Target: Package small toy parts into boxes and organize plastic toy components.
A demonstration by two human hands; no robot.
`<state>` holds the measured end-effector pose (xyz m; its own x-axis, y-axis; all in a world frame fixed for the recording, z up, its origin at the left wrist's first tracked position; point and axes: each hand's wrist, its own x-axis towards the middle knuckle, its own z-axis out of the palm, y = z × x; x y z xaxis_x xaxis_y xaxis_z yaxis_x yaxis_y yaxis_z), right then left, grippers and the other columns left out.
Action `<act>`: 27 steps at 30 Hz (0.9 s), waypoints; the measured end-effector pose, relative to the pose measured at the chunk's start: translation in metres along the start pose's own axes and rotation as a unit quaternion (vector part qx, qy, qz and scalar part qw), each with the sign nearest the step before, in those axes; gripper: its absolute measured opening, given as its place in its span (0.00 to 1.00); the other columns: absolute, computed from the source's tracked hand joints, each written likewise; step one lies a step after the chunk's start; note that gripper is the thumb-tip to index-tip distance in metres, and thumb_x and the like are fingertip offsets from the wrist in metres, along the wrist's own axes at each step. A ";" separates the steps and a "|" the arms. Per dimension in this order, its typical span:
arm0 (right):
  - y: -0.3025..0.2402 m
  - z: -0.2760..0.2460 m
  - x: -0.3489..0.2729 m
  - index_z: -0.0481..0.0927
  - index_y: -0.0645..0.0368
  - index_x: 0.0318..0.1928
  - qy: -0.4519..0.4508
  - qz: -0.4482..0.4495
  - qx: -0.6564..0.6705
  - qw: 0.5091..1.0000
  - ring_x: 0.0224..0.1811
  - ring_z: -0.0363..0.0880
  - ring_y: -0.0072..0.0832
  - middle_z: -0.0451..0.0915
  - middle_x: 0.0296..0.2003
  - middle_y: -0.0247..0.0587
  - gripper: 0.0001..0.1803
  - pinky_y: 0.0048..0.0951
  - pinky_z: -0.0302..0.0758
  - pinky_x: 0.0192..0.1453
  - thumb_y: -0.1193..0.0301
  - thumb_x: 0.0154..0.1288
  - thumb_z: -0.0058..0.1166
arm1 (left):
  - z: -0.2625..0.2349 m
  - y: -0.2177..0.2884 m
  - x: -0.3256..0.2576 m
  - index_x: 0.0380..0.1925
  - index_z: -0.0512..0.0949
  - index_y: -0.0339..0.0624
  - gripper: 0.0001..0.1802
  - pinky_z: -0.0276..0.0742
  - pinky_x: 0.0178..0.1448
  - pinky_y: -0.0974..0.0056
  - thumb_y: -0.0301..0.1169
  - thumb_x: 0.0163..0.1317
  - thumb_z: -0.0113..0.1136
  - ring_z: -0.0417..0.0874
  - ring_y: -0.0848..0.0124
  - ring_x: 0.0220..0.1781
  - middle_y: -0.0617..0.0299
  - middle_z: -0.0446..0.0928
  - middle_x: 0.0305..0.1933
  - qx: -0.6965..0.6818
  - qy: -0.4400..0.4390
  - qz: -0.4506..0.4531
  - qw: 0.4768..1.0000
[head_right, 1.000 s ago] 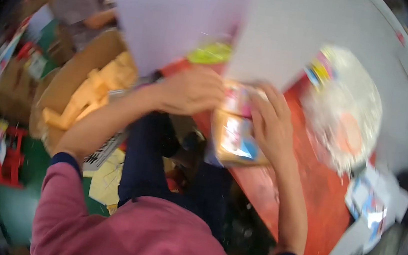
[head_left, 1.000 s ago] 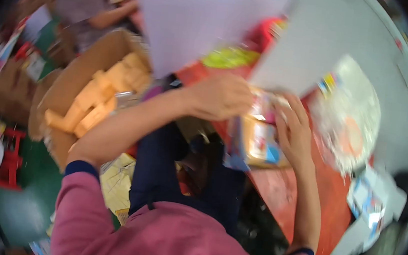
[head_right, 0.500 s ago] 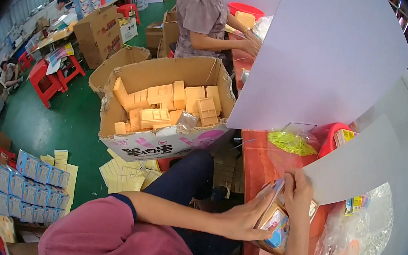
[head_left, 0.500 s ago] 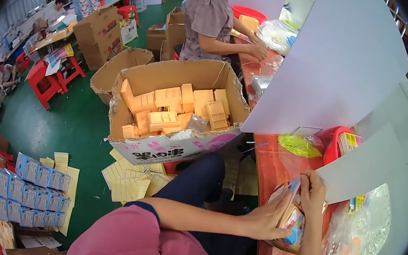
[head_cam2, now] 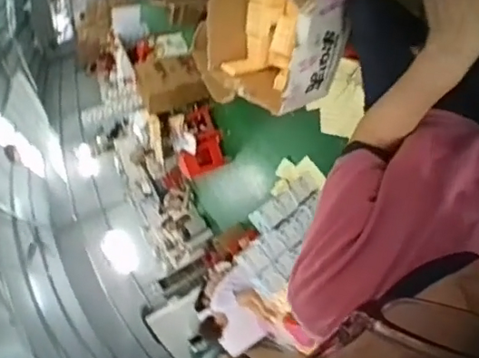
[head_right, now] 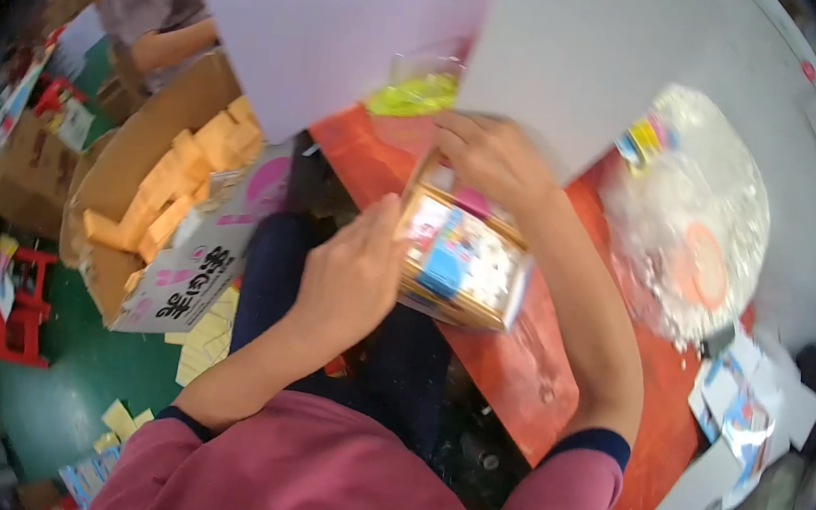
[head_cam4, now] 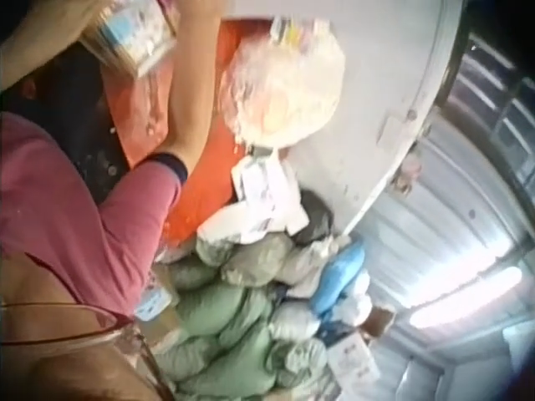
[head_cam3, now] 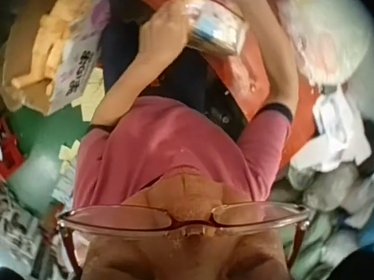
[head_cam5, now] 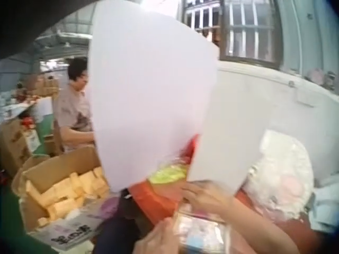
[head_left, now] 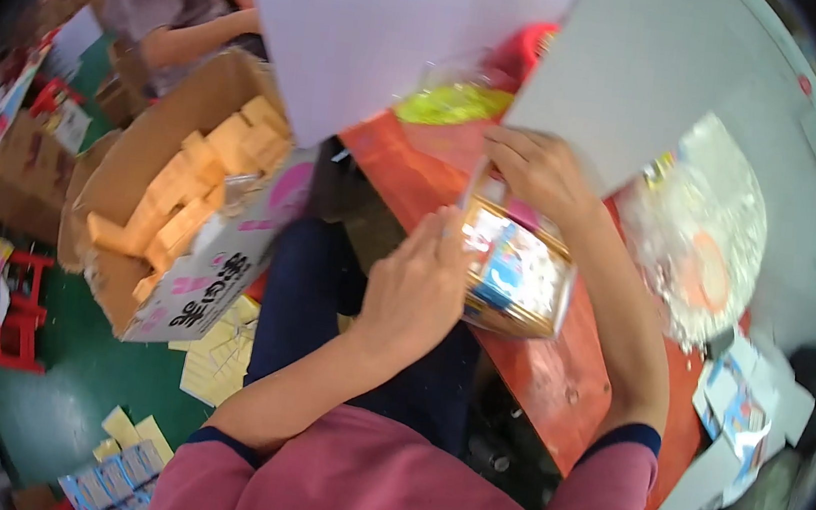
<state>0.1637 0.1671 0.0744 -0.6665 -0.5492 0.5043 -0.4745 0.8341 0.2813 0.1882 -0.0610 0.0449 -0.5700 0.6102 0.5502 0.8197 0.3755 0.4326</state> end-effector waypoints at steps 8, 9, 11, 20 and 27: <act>0.005 -0.022 -0.013 0.78 0.64 0.41 -0.064 -0.099 -0.099 0.988 0.40 0.81 0.34 0.79 0.45 0.43 0.15 0.29 0.80 0.43 0.74 0.51 0.50 | 0.010 0.019 -0.004 0.41 0.75 0.21 0.18 0.81 0.44 0.64 0.24 0.50 0.56 0.81 0.52 0.43 0.38 0.78 0.42 0.215 0.020 0.116 0.969; 0.006 -0.026 -0.012 0.78 0.64 0.44 -0.057 -0.131 -0.090 0.986 0.40 0.81 0.35 0.79 0.46 0.43 0.18 0.29 0.79 0.44 0.74 0.51 0.50 | 0.008 0.018 -0.005 0.42 0.75 0.21 0.19 0.80 0.45 0.61 0.25 0.50 0.56 0.81 0.50 0.44 0.38 0.78 0.42 0.247 0.007 0.145 0.958; 0.005 -0.032 -0.012 0.79 0.62 0.44 -0.067 -0.090 -0.025 0.993 0.40 0.81 0.35 0.79 0.46 0.43 0.17 0.29 0.79 0.45 0.73 0.51 0.51 | 0.005 0.016 -0.006 0.43 0.75 0.20 0.20 0.79 0.47 0.58 0.25 0.50 0.55 0.80 0.48 0.44 0.37 0.78 0.43 0.281 -0.007 0.173 0.944; 0.007 -0.011 -0.020 0.83 0.60 0.32 -0.010 0.042 0.116 0.992 0.40 0.80 0.34 0.82 0.40 0.37 0.09 0.30 0.78 0.41 0.69 0.54 0.54 | -0.019 0.007 0.013 0.44 0.75 0.21 0.22 0.66 0.63 0.49 0.29 0.52 0.54 0.71 0.43 0.57 0.34 0.71 0.53 0.188 -0.133 0.238 0.944; 0.010 -0.013 -0.019 0.83 0.60 0.30 0.010 0.005 0.126 0.992 0.39 0.79 0.32 0.82 0.37 0.37 0.08 0.30 0.77 0.41 0.70 0.55 0.56 | -0.007 -0.030 0.061 0.15 0.76 0.34 0.10 0.69 0.60 0.51 0.26 0.53 0.56 0.75 0.55 0.53 0.53 0.77 0.46 -0.115 -0.108 0.275 0.948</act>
<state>0.1793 0.1863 0.0779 -0.6618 -0.5380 0.5221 -0.5984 0.7986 0.0644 0.1282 -0.0400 0.0702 -0.0147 0.8074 0.5898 0.9411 -0.1881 0.2808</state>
